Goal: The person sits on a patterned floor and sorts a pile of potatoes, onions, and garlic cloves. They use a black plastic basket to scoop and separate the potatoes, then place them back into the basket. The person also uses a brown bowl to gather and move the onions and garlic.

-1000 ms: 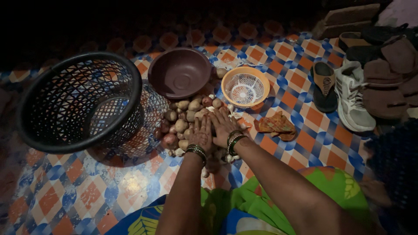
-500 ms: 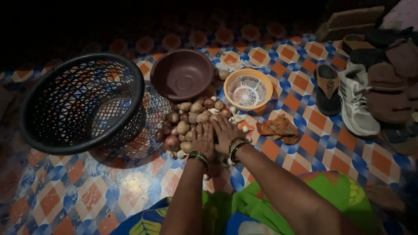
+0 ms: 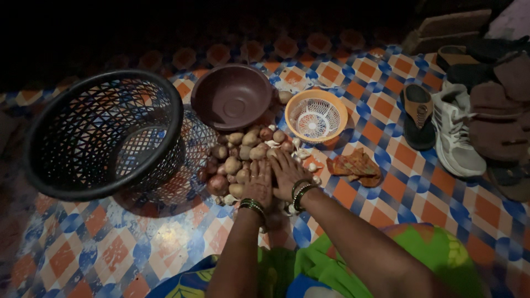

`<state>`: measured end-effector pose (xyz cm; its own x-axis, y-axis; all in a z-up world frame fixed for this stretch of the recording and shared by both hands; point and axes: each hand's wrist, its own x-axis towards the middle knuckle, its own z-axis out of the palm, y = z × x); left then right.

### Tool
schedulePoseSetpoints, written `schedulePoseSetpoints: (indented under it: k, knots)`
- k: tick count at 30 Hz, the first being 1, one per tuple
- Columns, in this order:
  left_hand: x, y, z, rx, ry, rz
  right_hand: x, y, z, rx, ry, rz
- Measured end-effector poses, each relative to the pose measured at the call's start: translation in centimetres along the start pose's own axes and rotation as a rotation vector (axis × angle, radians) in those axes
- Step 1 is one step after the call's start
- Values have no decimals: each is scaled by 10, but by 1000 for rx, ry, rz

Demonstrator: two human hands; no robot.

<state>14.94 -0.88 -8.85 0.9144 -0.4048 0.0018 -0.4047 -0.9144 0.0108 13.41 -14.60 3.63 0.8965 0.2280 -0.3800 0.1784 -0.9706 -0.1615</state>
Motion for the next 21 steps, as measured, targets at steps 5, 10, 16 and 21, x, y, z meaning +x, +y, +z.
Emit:
schedulePoseSetpoints:
  k: [5, 10, 16, 21]
  knots:
    - [-11, -11, -18, -49, 29, -12, 9, 11, -8, -21, 39, -67]
    - [-28, -10, -31, -77, 33, -56, 0, 8, -13, -9, -19, -46]
    - [-48, -7, -23, -3, 8, -50, -16, 8, -11, -13, -35, -20]
    - [-69, -13, -22, -93, -58, -77, -9, 20, 23, -69, 0, -14]
